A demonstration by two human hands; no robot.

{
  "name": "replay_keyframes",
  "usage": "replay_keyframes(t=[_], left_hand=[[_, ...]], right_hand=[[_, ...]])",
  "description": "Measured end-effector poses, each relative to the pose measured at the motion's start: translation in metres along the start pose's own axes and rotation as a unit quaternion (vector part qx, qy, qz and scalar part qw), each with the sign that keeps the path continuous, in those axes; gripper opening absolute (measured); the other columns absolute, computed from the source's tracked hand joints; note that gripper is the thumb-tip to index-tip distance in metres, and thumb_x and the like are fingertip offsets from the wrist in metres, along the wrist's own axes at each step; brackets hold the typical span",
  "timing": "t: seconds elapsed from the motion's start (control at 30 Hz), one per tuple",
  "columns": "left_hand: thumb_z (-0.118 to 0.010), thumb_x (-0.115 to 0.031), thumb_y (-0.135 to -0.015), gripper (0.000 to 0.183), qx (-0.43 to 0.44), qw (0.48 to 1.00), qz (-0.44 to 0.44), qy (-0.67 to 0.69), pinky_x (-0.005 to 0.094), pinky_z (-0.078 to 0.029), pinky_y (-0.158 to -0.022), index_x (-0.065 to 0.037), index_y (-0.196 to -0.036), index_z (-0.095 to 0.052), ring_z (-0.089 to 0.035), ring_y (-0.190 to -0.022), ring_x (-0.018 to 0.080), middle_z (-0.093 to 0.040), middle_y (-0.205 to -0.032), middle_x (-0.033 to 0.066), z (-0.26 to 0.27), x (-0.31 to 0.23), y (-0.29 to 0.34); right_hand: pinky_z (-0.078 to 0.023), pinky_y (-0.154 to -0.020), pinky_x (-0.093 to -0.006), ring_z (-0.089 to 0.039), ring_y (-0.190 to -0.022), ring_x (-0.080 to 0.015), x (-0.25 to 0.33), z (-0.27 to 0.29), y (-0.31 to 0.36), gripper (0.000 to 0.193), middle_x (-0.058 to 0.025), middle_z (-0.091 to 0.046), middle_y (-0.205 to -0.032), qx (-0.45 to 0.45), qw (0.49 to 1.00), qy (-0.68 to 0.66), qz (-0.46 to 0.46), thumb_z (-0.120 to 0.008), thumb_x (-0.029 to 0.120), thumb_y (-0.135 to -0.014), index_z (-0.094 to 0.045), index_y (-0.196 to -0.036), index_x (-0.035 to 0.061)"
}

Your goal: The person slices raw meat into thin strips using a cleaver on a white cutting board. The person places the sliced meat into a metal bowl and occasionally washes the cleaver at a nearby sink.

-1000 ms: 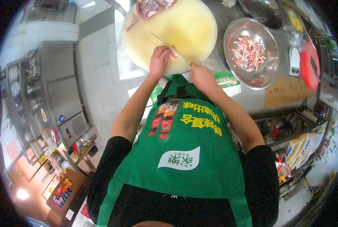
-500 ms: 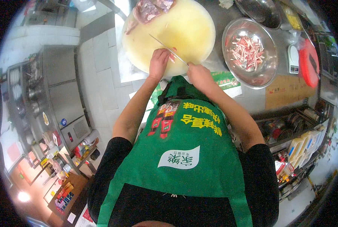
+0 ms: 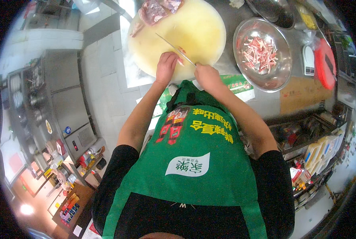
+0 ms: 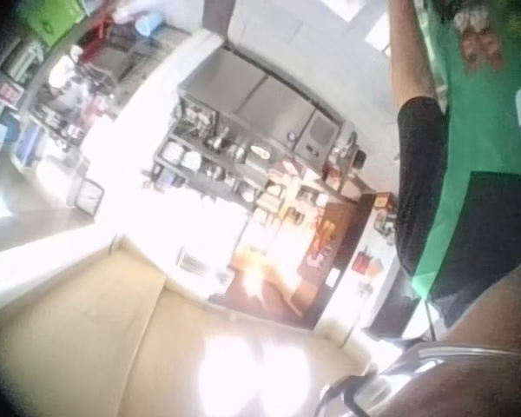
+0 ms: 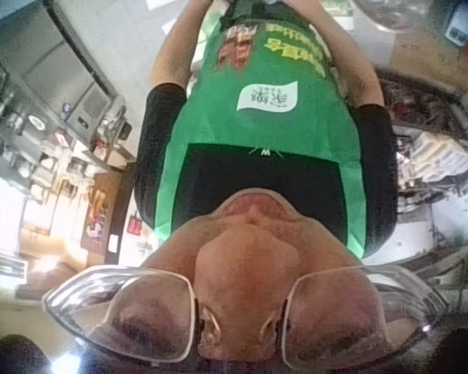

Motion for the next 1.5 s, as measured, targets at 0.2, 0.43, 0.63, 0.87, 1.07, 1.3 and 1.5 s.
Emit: replay_keyframes(t=[0.2, 0.43, 0.63, 0.87, 1.07, 1.3, 1.5], left_hand=[[-0.066, -0.004, -0.082, 0.015, -0.022, 0.999, -0.036, -0.031, 0.0409, -0.053, -0.089, -0.004, -0.096, -0.067, -0.061, -0.101, 0.0318, -0.066, -0.106, 0.0105, 0.004, -0.010, -0.001], [-0.067, -0.005, -0.084, 0.012, 0.006, 1.000, -0.023, 0.003, 0.0420, -0.052, -0.089, -0.004, -0.096, -0.068, -0.062, -0.100, 0.0330, -0.066, -0.105, 0.0114, 0.002, -0.006, -0.003], [-0.065, -0.004, -0.082, 0.015, -0.013, 0.999, -0.032, -0.028, 0.0406, -0.053, -0.089, -0.004, -0.096, -0.068, -0.061, -0.103, 0.0313, -0.065, -0.104, 0.0109, 0.010, -0.008, 0.000], [-0.064, -0.003, -0.082, 0.014, 0.003, 0.999, -0.047, 0.000, 0.0391, -0.053, -0.088, -0.003, -0.096, -0.067, -0.061, -0.103, 0.0303, -0.065, -0.103, 0.0105, 0.006, -0.005, -0.008], [-0.063, -0.002, -0.081, 0.017, 0.006, 0.998, -0.058, -0.025, 0.0384, -0.053, -0.087, -0.003, -0.098, -0.066, -0.061, -0.101, 0.0297, -0.064, -0.102, 0.0104, 0.011, -0.005, -0.003], [-0.062, -0.001, -0.080, 0.018, 0.011, 0.996, -0.084, -0.013, 0.0389, -0.053, -0.087, -0.003, -0.098, -0.065, -0.060, -0.098, 0.0309, -0.064, -0.103, 0.0109, 0.011, -0.009, -0.007], [-0.063, 0.000, -0.080, 0.019, 0.027, 0.994, -0.095, -0.036, 0.0401, -0.053, -0.086, -0.002, -0.099, -0.063, -0.060, -0.098, 0.0319, -0.063, -0.103, 0.0124, 0.008, -0.006, -0.001]], right_hand=[[-0.053, -0.077, -0.0568, -0.068, -0.082, -0.0461, -0.010, 0.000, 0.044, 0.024, -0.0276, -0.068, -0.083, 0.035, 0.999, -0.002, -0.034, -0.053, 0.015, -0.092, -0.063, -0.107, -0.0013], [-0.053, -0.078, -0.0571, -0.068, -0.084, -0.0472, 0.008, -0.011, -0.004, 0.021, -0.0281, -0.068, -0.086, 0.009, 1.000, -0.014, -0.014, -0.053, 0.015, -0.091, -0.063, -0.102, -0.0011], [-0.053, -0.077, -0.0580, -0.068, -0.084, -0.0469, -0.007, -0.010, 0.037, 0.020, -0.0289, -0.068, -0.085, 0.022, 1.000, -0.016, -0.012, -0.053, 0.014, -0.091, -0.063, -0.099, -0.0010], [-0.053, -0.078, -0.0581, -0.068, -0.085, -0.0466, 0.011, -0.021, -0.008, 0.022, -0.0296, -0.068, -0.088, 0.005, 1.000, -0.019, -0.002, -0.053, 0.013, -0.091, -0.064, -0.103, -0.0015], [-0.053, -0.079, -0.0570, -0.068, -0.084, -0.0460, 0.007, -0.012, 0.015, 0.024, -0.0290, -0.069, -0.089, 0.026, 0.999, -0.029, -0.029, -0.053, 0.014, -0.091, -0.064, -0.105, -0.0026], [-0.054, -0.079, -0.0568, -0.068, -0.083, -0.0471, 0.007, -0.024, 0.006, 0.023, -0.0310, -0.068, -0.086, 0.010, 0.999, -0.023, -0.039, -0.053, 0.014, -0.091, -0.065, -0.100, -0.0031], [-0.054, -0.079, -0.0562, -0.068, -0.084, -0.0472, 0.009, -0.017, 0.009, 0.023, -0.0308, -0.068, -0.085, -0.006, 0.998, -0.037, -0.047, -0.055, 0.016, -0.090, -0.065, -0.099, -0.0030]])
Point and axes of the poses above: each hand's wrist, its own y-axis away from the middle knuckle, its own z-axis out of the back of the hand, x = y × z, the point moved 10 cm from there along -y, towards the middle knuckle
